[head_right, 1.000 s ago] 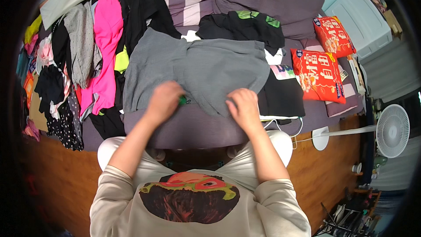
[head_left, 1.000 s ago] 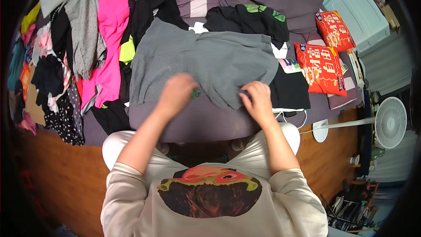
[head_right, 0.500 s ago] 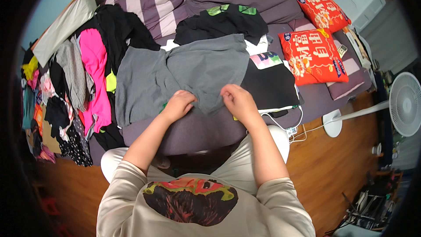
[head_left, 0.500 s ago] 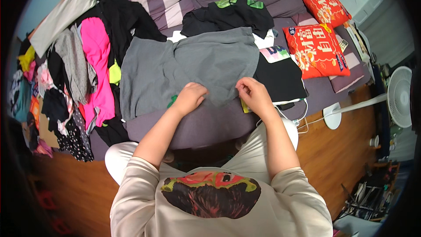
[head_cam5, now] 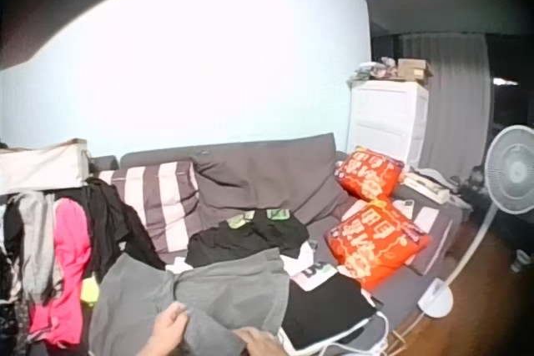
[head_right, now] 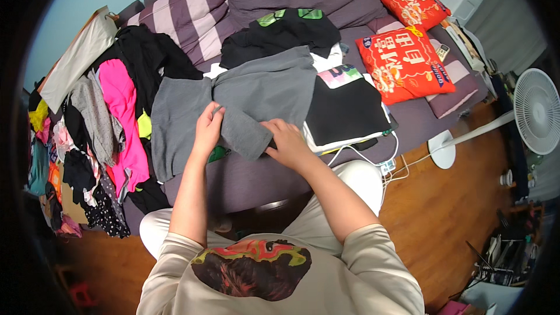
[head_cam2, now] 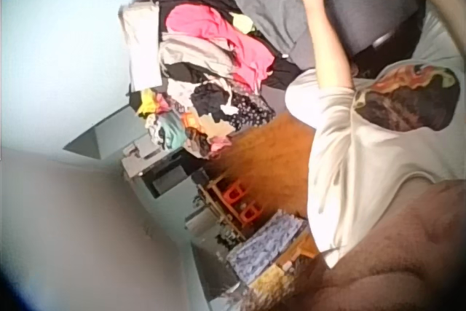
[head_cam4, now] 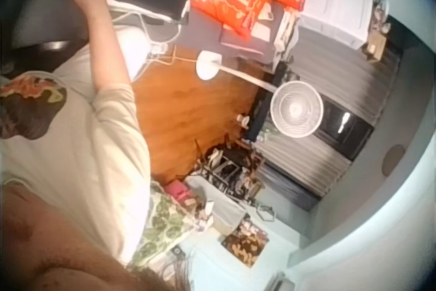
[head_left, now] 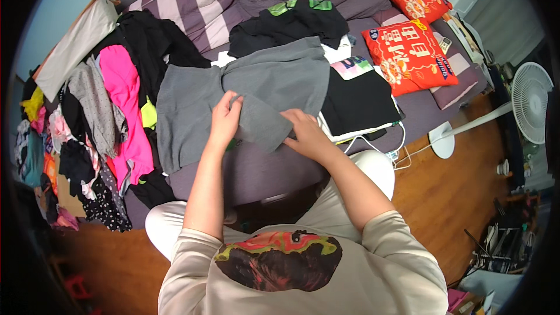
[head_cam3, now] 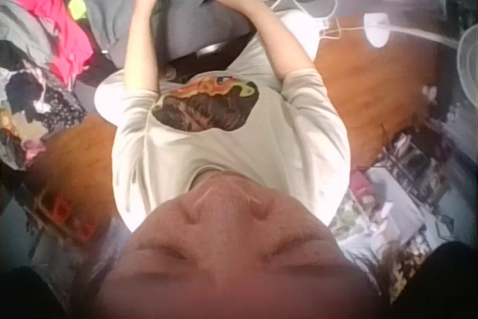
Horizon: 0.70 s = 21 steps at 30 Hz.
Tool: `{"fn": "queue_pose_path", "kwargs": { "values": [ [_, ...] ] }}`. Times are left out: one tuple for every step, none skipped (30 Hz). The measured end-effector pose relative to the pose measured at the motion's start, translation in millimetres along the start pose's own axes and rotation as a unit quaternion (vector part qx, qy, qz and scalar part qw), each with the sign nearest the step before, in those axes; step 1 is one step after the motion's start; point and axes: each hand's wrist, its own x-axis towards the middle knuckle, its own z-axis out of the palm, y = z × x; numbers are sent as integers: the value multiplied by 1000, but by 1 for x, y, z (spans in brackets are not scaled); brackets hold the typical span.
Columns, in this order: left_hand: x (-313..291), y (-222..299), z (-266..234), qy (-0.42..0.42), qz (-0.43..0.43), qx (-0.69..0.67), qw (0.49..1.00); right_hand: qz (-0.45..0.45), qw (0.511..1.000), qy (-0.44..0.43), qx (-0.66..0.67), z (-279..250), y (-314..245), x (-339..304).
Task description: The person folds a gray t-shirt on a bed, smoothing the fabric, folding in the sleeves and sides, and placing the folded item into a stack.
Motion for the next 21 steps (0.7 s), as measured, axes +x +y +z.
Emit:
{"fn": "queue_pose_path", "kwargs": {
  "values": [
    [-3,-5,-2,-4,3,-5,1000,-13,1000,-21,-11,-5,4,-2],
    [-7,-12,-4,-43,11,89,995,-38,999,-11,-27,-12,8,-4],
    [-9,-17,-3,-83,22,182,980,-33,999,-8,-35,-24,13,-5],
    [-14,-9,-2,-125,3,210,970,-10,1000,-4,-10,-39,16,-6],
    [-18,-12,5,-129,7,203,971,12,1000,0,16,-56,15,-7],
    [-20,-16,14,-61,94,204,973,70,995,25,66,-76,11,-7],
    [-19,-13,29,7,184,198,963,36,993,96,57,-88,32,-12],
    [-21,-4,41,-30,133,144,980,71,987,128,72,-102,45,-16],
    [-26,9,57,-106,52,60,991,105,978,158,87,-117,60,-21],
    [-31,16,82,-179,-37,-79,980,135,971,184,71,-131,91,-30],
    [-36,24,104,-246,-128,-211,937,162,963,208,60,-141,123,-40],
    [-41,34,120,-287,-169,-191,923,215,954,208,19,-153,143,-47],
    [-43,42,134,-328,-209,-171,906,268,940,208,-24,-165,157,-55],
    [-43,47,144,-343,-244,-160,893,334,926,168,-54,-177,168,-62],
    [-40,40,158,-331,-247,-162,896,335,925,172,-58,-180,183,-65],
    [-40,40,169,-298,-251,-147,909,353,924,142,-38,-180,189,-63],
    [-39,42,180,-264,-255,-133,920,371,922,112,-18,-183,195,-63],
    [-35,45,189,-268,-254,-135,920,382,920,76,39,-186,200,-63],
    [-33,46,196,-246,-300,-177,905,398,913,65,60,-181,203,-59],
    [-30,46,203,-223,-345,-219,885,400,912,58,64,-178,206,-55],
    [-29,38,213,-224,-346,-220,884,402,912,51,69,-177,208,-52]
  ]
}}
